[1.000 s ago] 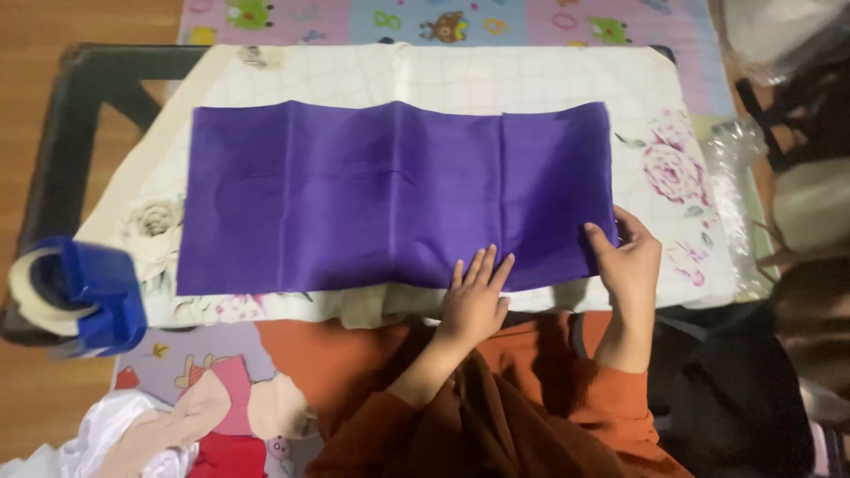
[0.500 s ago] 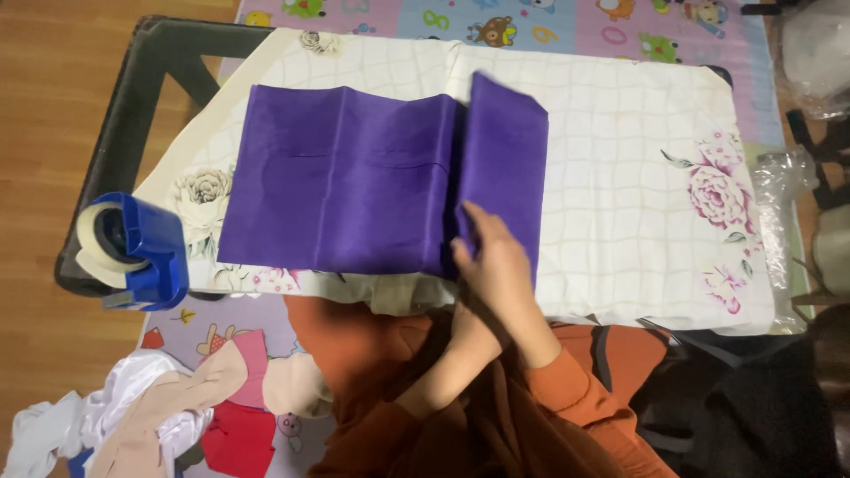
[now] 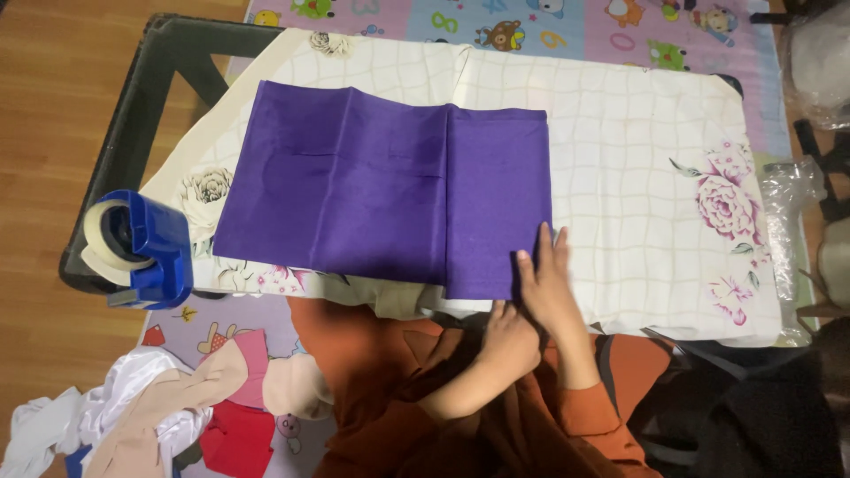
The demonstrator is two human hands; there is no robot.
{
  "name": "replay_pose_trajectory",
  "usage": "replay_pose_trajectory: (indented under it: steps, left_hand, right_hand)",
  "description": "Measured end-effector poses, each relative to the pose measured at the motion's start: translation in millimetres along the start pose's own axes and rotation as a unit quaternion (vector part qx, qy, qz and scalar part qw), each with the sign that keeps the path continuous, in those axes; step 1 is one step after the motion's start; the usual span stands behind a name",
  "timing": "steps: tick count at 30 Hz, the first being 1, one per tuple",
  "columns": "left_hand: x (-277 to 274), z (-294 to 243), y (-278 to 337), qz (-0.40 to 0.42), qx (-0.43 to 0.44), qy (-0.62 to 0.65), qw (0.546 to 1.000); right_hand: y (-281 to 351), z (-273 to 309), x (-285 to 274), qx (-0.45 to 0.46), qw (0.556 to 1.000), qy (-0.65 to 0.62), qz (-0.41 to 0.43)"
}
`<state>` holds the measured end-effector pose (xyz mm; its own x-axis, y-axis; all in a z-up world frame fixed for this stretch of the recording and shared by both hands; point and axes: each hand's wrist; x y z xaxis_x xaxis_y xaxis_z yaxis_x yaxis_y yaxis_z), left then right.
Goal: Folding a large piece of purple fabric on a floor mat
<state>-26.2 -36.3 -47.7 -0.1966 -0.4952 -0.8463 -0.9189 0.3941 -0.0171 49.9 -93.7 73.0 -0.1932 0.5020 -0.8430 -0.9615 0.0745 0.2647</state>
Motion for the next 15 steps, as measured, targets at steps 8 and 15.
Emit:
replay_pose_trajectory:
  steps: [8,15]
  left_hand:
    - [-103.2,16.4,16.4,-0.195,-0.141,0.156,0.958]
    - [-102.9,91.5,-1.6,-0.233,-0.275,0.085,0.929]
  right_hand:
    - [-8.8,9.5,8.8,-0.043,0.997,-0.064,-0.011]
    - [-20.1,-11.9,34.2,-0.045,0.997,-0.047,-0.047]
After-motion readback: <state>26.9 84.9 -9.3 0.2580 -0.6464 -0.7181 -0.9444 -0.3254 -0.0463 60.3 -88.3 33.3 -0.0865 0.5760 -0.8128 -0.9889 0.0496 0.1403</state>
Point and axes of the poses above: each hand's wrist, its own y-axis away from the middle knuckle, its own x-axis out of the palm, z = x × y, and after that the axes turned 5 degrees about y, right-handed
